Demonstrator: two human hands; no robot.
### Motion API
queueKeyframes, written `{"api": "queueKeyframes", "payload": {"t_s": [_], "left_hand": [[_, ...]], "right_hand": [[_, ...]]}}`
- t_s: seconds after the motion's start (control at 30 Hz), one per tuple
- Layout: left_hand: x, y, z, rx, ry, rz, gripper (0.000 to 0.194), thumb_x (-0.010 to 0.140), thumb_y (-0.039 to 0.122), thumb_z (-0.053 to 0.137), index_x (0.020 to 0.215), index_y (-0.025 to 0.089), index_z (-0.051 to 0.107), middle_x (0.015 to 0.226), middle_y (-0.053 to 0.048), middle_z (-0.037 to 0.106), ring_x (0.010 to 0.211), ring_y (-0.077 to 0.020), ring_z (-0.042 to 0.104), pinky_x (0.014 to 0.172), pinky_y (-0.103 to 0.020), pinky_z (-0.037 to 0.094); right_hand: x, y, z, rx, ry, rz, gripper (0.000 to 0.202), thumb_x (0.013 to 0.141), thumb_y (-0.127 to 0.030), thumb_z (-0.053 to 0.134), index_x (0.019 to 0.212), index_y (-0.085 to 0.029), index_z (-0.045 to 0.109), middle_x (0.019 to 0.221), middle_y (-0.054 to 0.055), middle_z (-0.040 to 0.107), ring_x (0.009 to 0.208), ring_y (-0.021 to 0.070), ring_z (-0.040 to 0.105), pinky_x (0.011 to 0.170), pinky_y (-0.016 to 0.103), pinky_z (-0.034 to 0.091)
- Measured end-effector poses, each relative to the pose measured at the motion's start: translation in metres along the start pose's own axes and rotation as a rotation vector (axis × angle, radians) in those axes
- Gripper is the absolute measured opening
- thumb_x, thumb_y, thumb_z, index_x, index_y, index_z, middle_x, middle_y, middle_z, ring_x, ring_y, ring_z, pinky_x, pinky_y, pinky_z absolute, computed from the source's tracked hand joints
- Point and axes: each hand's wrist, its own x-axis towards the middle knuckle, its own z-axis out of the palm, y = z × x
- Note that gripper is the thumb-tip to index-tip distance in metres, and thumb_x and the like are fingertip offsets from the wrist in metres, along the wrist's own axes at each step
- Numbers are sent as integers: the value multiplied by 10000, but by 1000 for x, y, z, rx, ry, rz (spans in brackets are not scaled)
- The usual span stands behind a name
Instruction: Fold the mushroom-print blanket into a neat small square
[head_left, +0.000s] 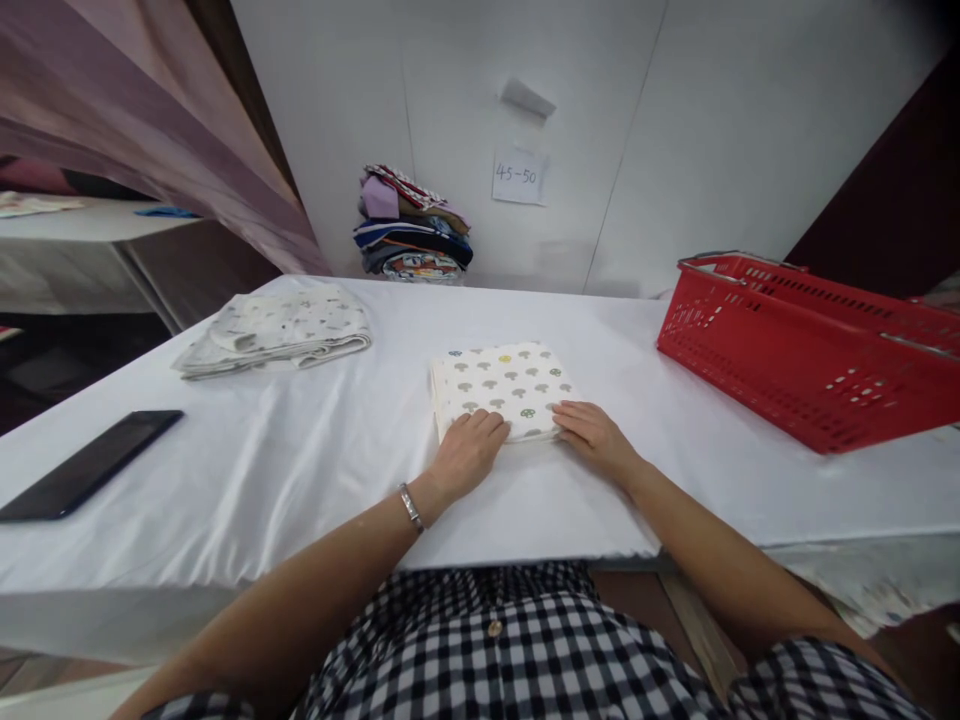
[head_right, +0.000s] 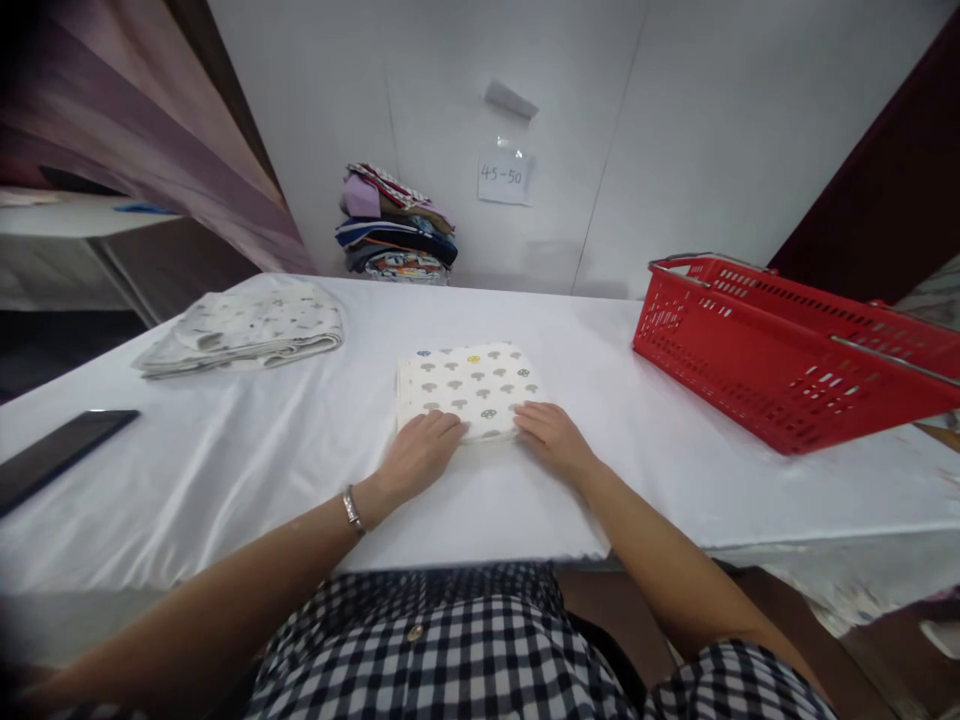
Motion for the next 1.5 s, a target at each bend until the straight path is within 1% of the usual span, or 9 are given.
{"api": "queueKeyframes", "payload": {"t_s": [0.17,0.33,0.7,0.93,1.1,1.2,1.3,1.43,1.5], "left_hand": [[-3,-1,-1,-9,0,51,198,912,125,408,985,176,585,893,-55,606,833,-197,531,706,-355,423],[-9,-4,-4,-87,51,-78,316,875,245,517,1180,163,526,1255,-120,555,1170,-275,478,912,-436,422],[-25,-5,6,8,-37,3,444,876,23,342,1267,181,484,1284,-84,573,1242,-247,475,1006,-410,395],[-28,-3,4,0,-57,13,503,864,24,301,1336,148,417,1374,-131,487,1297,-265,412,1044,-434,352],[-26,-5,5,-33,-80,0,512,858,21,311,1328,185,430,1379,-100,486,1277,-255,432,1001,-417,403],[-33,-5,8,-53,-64,-3,507,859,38,322,1338,169,422,1385,-102,480,1312,-260,390,1046,-424,359],[-32,-4,1,-142,-70,-32,469,864,111,382,1327,162,435,1375,-108,490,1307,-256,395,1067,-426,338],[-1,-11,-19,-298,-109,-157,375,894,364,439,1204,180,543,1243,-91,602,1176,-245,523,995,-407,421],[20,-21,-19,-269,-61,-239,398,918,379,390,1238,183,524,1330,-100,539,1273,-257,435,1058,-451,346]], "right_hand": [[-3,1,2,-9,20,-23,231,926,-243,500,1115,-252,632,1200,72,644,1173,215,552,948,451,471],[-4,1,3,-1,-19,20,257,938,-277,464,1129,-275,635,1227,63,628,1178,230,549,953,491,468],[-8,-1,0,21,-13,20,273,923,-262,496,1157,-300,630,1219,39,635,1162,225,562,948,477,486],[57,-18,-12,74,-49,57,277,930,-330,463,1126,-297,655,1204,40,640,1158,254,561,979,481,462],[102,-24,17,-5,-321,106,451,910,-470,461,1313,-274,520,1449,83,405,1357,315,313,1069,561,302],[95,-15,38,-38,-481,197,538,919,-548,374,1383,-281,434,1486,98,336,1382,321,248,1071,588,260],[82,-9,47,-28,-487,198,559,935,-568,289,1413,-294,382,1510,83,287,1397,298,210,1091,568,226],[84,-11,45,-14,-531,234,593,921,-607,273,1420,-300,367,1520,79,264,1401,301,196,1091,571,211],[93,-8,42,-4,-560,249,611,906,-632,279,1409,-302,386,1509,89,292,1392,311,225,1077,573,237]]}}
